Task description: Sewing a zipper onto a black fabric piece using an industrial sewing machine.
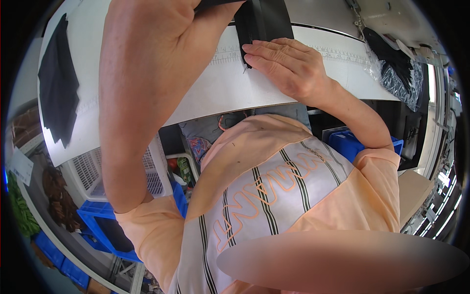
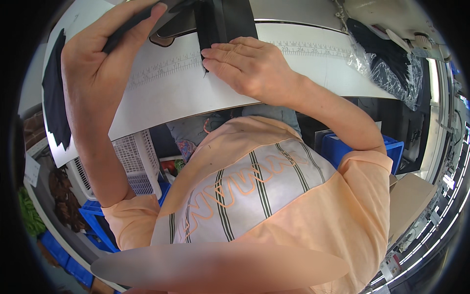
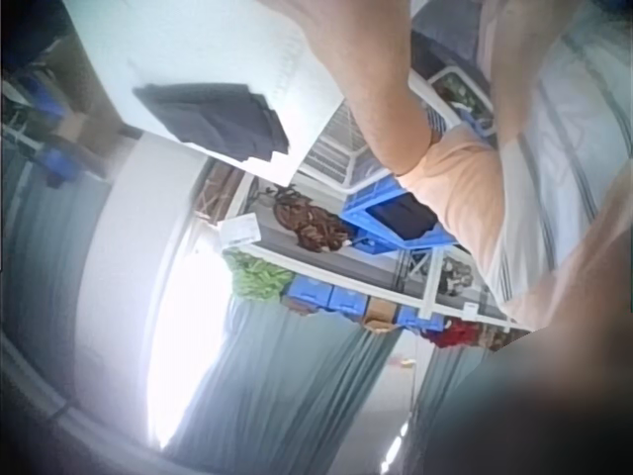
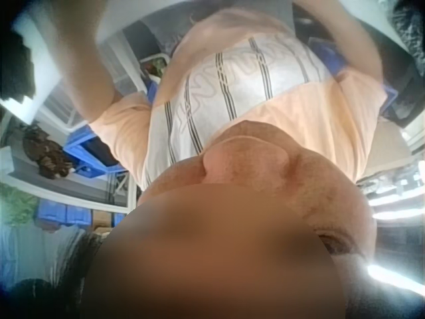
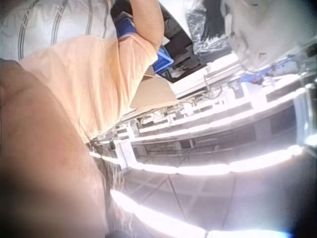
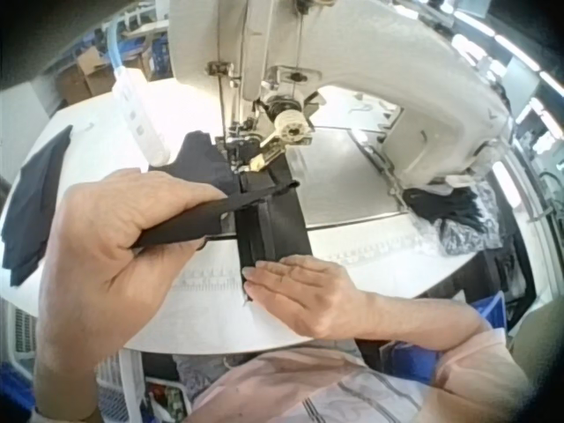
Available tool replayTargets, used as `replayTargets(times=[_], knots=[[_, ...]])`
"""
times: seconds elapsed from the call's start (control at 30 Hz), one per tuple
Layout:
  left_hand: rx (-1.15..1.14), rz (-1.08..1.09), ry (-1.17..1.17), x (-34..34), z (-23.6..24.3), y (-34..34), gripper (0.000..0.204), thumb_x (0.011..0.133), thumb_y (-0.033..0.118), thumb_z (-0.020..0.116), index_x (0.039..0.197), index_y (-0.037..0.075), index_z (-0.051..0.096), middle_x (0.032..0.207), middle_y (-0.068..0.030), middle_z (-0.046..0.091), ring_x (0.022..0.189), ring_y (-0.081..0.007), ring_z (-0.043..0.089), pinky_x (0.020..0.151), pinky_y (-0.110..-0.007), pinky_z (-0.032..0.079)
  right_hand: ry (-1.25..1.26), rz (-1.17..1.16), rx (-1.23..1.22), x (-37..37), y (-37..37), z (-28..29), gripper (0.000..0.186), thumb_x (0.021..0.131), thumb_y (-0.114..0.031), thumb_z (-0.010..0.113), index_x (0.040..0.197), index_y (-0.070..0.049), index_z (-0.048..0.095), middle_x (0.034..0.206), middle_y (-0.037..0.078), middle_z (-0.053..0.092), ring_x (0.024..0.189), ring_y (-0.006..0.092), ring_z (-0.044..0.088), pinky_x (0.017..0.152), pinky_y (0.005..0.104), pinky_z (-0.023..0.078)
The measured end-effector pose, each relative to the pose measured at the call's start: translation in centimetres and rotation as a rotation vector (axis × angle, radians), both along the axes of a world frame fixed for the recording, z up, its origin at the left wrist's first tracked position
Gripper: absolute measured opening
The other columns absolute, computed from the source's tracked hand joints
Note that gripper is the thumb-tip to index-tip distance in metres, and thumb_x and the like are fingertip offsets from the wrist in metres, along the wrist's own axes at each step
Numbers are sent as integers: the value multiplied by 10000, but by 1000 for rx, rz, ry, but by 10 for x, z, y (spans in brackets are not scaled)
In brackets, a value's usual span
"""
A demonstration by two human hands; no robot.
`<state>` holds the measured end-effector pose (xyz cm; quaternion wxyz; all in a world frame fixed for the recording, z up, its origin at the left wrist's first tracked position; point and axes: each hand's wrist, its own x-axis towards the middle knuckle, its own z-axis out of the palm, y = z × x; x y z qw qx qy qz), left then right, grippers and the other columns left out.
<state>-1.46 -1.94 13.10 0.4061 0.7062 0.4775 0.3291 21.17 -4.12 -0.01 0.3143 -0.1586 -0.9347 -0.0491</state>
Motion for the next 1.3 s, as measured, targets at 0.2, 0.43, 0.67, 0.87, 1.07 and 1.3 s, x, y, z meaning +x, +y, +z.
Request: replayTargets(times=[0.2,0.43,0.67,0.87,1.07,1.3], knots=[[394,222,337,4,-30,-48,205,807,-1,671,1010,12,697,867,-75,693,774,-156,605,687,-265,450,-11,8,-18,0,0,5,208,729,-69,675,926,-5,693,1024,112,710,930,231,693,791,321,559],[490,44,559,10,-59,-80,436,750,-28,593,1168,80,656,1106,-48,667,1018,-254,608,1043,-432,351,-119,-61,-150,5,-37,9,329,817,-219,679,1015,40,639,1117,176,656,1074,309,628,949,423,490],[577,189,568,28,-130,-105,436,645,46,698,1081,45,687,1157,0,626,996,-172,600,1090,-538,241,-77,-104,-227,8,-54,-1,346,824,-297,685,979,9,640,1023,152,655,1054,295,615,987,434,454],[566,185,558,31,-123,-101,444,620,47,710,1063,69,703,1121,0,622,964,-176,605,1086,-532,246,-7,-88,-210,8,-52,1,316,781,-259,719,948,0,655,982,121,656,1015,264,607,886,401,476],[588,188,506,34,-121,-98,446,585,52,730,1030,70,715,1025,-2,588,902,-176,595,1064,-521,268,24,-79,-223,8,-52,0,330,750,-251,740,947,3,665,960,109,660,1006,263,602,858,391,480],[491,177,545,36,-113,-99,487,594,31,728,1073,117,723,1034,2,617,919,-199,596,1059,-502,294,16,-98,-242,8,-54,-2,364,674,-277,814,912,-33,685,955,104,690,1041,287,626,924,420,466]])
